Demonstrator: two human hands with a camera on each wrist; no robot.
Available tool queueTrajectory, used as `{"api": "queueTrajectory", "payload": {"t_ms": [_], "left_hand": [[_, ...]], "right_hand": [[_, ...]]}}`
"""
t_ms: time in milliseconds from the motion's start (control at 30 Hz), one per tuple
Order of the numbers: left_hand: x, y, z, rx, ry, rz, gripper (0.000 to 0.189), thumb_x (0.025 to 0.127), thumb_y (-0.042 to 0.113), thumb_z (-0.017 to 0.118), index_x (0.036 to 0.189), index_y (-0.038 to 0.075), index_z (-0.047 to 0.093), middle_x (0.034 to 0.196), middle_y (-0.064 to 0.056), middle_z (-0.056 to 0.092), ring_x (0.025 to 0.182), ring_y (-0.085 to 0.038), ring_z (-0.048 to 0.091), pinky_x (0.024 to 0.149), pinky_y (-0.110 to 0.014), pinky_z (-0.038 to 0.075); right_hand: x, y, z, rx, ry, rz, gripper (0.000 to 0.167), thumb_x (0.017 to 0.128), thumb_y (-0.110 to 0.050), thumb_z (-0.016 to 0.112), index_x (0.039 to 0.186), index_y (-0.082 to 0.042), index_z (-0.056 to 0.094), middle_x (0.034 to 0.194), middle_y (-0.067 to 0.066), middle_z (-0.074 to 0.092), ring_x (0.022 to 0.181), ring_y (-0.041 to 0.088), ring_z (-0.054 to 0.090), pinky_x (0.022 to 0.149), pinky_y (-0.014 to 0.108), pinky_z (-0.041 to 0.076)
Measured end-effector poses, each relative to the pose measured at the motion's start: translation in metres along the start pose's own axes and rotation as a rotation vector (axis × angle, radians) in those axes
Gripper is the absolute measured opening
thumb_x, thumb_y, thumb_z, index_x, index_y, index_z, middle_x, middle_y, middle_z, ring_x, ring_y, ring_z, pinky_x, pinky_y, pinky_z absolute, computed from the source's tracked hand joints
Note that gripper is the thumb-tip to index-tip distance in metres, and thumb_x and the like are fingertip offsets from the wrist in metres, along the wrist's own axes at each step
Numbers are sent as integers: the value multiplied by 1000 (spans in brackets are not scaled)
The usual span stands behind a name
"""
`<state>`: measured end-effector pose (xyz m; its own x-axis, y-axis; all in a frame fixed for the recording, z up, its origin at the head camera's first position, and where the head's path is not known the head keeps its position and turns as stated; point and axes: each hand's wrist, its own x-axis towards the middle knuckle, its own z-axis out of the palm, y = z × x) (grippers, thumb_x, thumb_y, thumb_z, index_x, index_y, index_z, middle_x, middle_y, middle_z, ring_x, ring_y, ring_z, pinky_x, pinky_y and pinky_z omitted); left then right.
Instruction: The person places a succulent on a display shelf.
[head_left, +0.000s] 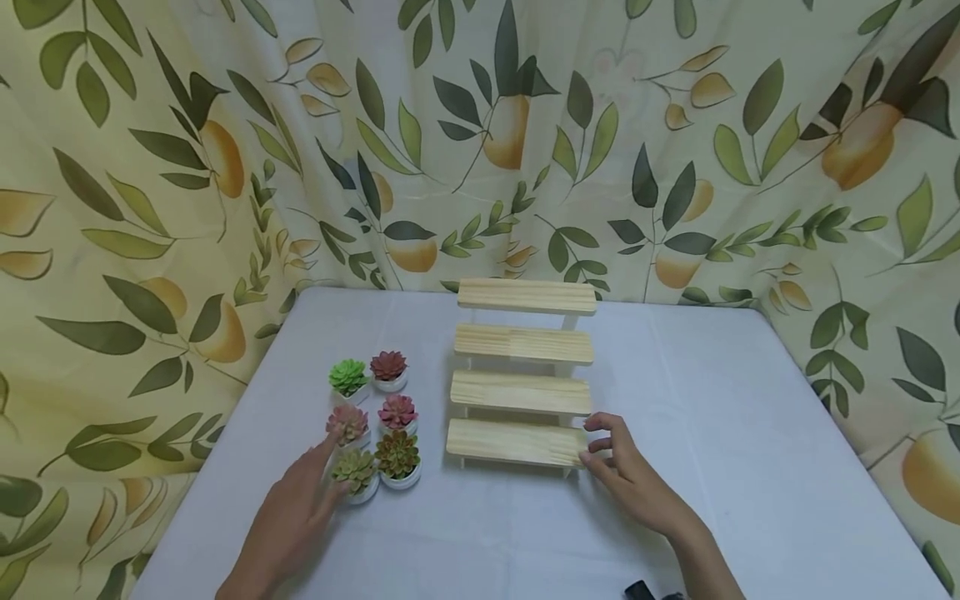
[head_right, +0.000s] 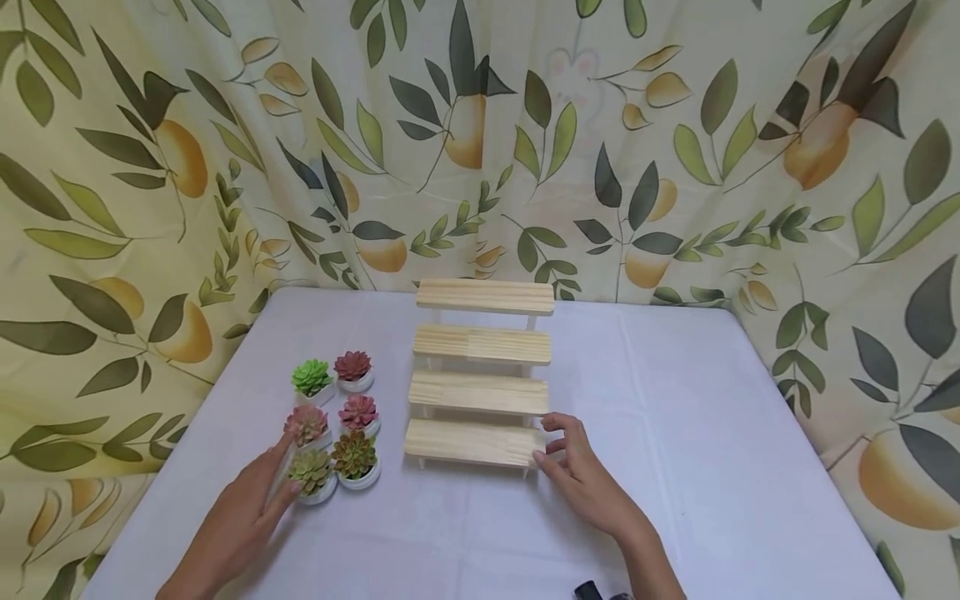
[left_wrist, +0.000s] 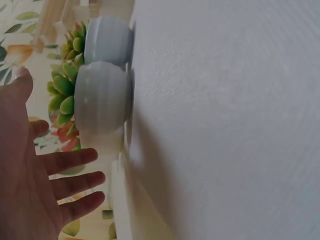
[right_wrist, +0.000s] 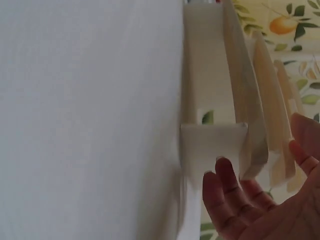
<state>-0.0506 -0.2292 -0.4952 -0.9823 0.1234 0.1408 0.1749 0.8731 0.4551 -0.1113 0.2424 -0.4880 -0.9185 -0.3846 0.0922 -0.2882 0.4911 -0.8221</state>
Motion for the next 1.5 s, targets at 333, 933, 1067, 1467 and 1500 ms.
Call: {"api": "queueTrajectory", "payload": {"t_ms": [333,933,1067,1467,1500], "left_hand": [[5,8,11,-159,-10,-53,73,106,46,56,166,21,23,155,-23,45,134,-50,47,104,-69,37],[13,16,16,-305,-93,-210,84,95,40,77,161,15,32,160,-23,37,145,-45,36,113,-64,32],[11,16,17,-275,-93,-196,92,87,35,86,161,17,34,158,-23,41,141,-45,41,110,-63,36],[8,17,20,-291,-105,-279,91,85,32,87,160,22,36,156,-23,43,142,-45,40,110,-65,34],[9,17,20,-283,-102,-279,89,86,33,87,160,23,37,155,-22,44,141,-46,41,110,-66,34]], "right_hand": [[8,-3,1,207,-45,131,43,108,-27,58,147,-18,41,148,13,27,118,39,41,91,48,46],[16,27,3,606,50,276,40,100,-19,70,134,1,59,160,17,29,150,40,21,99,23,46],[15,28,6,614,56,292,40,100,-16,70,133,2,60,160,16,29,150,41,19,99,21,46],[13,28,13,629,24,289,42,98,-11,72,135,0,58,146,19,42,100,21,66,83,35,57],[13,28,13,636,26,291,41,98,-11,72,135,0,58,146,17,41,98,20,65,83,35,57]]}}
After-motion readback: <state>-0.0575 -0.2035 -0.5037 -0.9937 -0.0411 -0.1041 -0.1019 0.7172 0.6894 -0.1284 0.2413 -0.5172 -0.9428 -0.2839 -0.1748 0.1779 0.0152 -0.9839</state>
